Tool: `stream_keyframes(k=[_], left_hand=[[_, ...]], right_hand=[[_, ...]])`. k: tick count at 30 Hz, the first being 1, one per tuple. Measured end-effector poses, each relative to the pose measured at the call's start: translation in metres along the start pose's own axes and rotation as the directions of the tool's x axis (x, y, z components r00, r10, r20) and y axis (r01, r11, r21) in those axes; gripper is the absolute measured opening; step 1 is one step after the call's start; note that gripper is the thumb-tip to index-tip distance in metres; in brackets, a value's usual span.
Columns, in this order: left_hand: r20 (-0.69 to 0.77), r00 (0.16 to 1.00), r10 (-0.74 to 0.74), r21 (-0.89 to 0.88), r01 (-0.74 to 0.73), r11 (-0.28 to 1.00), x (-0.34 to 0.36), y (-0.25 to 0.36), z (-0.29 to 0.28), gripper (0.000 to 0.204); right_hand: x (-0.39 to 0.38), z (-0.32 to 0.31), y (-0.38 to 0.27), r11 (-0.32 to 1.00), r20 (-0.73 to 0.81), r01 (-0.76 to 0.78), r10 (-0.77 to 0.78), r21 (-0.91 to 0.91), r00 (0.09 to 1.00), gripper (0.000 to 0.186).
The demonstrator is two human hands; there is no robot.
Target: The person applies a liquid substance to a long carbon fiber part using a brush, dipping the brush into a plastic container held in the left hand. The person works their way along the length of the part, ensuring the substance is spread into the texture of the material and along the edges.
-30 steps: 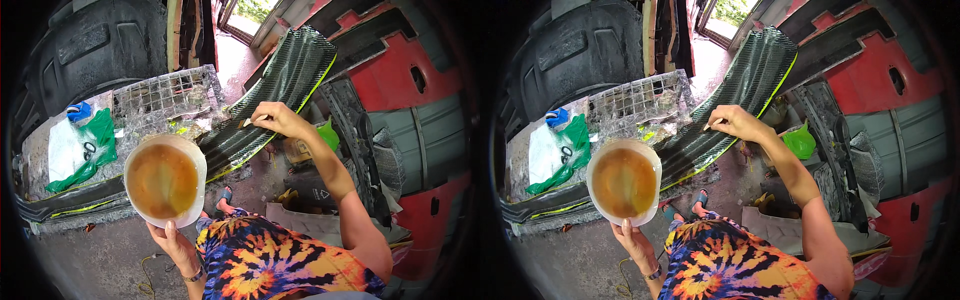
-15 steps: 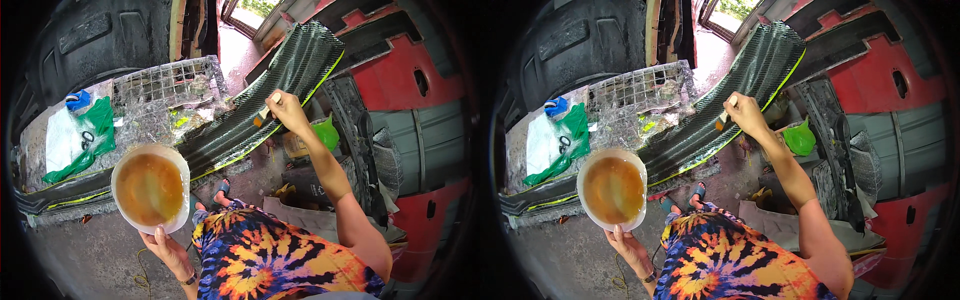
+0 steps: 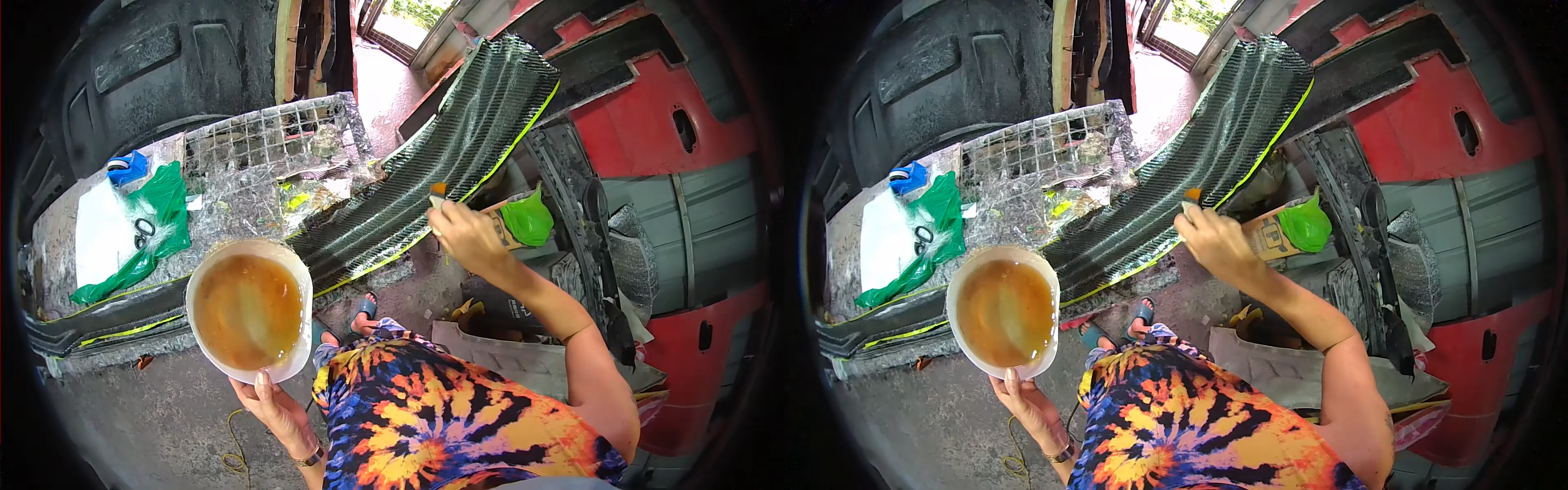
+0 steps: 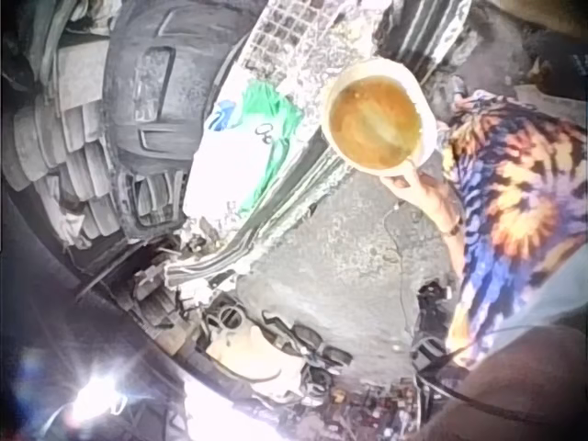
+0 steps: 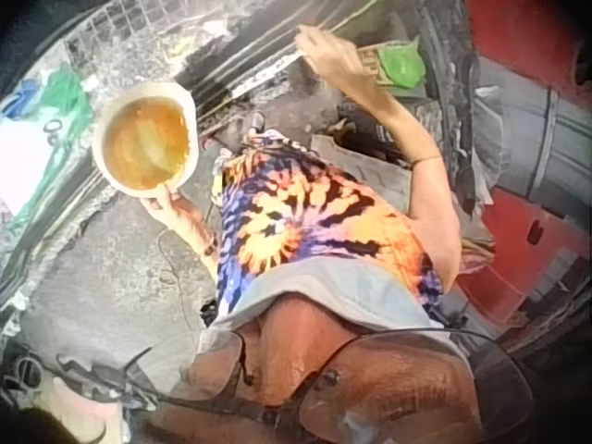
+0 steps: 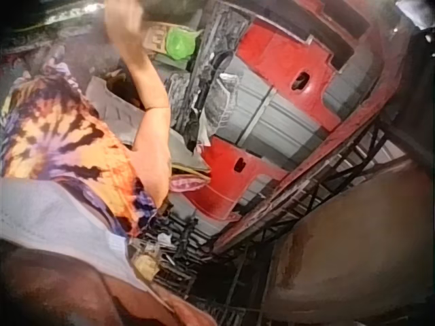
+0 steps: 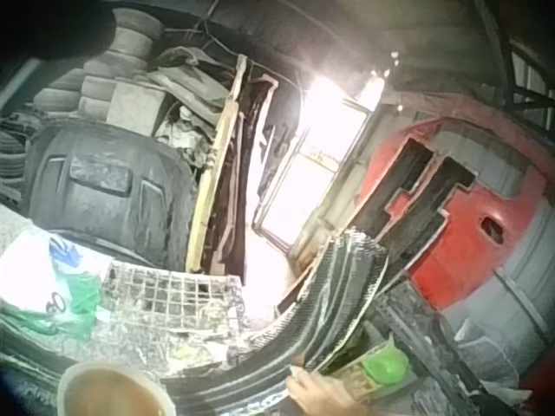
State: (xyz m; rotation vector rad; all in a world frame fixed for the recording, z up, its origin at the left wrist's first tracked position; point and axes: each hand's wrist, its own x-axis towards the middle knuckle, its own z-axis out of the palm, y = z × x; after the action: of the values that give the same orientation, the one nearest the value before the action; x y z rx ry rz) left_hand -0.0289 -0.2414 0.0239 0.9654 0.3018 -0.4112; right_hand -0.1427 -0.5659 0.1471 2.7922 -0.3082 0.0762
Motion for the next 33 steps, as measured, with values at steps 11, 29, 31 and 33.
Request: stream_keyframes(k=[11, 29, 31, 33], left_hand=[[0.052, 0.996, 0.066, 0.078, -0.07, 0.994, 0.003, -0.004, -0.004, 0.06], [-0.176, 0.969, 0.175, -0.105, -0.195, 0.975, -0.051, 0.016, -0.018, 0.058], [-0.196, 0.96, 0.2, -0.077, -0.218, 0.973, -0.063, 0.023, -0.024, 0.061], [-0.252, 0.936, 0.246, -0.02, -0.259, 0.966, -0.077, 0.032, -0.03, 0.066]], right_hand=[[-0.004, 0.038, -0.027, 0.991, -0.03, 0.112, -0.115, -0.07, 0.993, 0.016], [-0.005, -0.003, 0.055, 0.979, 0.027, 0.198, -0.2, 0.053, 0.979, 0.012], [-0.002, 0.009, 0.045, 0.965, 0.066, 0.251, -0.256, 0.075, 0.965, 0.012], [0.001, 0.019, 0.035, 0.953, 0.149, 0.296, -0.303, 0.071, 0.941, 0.01]])
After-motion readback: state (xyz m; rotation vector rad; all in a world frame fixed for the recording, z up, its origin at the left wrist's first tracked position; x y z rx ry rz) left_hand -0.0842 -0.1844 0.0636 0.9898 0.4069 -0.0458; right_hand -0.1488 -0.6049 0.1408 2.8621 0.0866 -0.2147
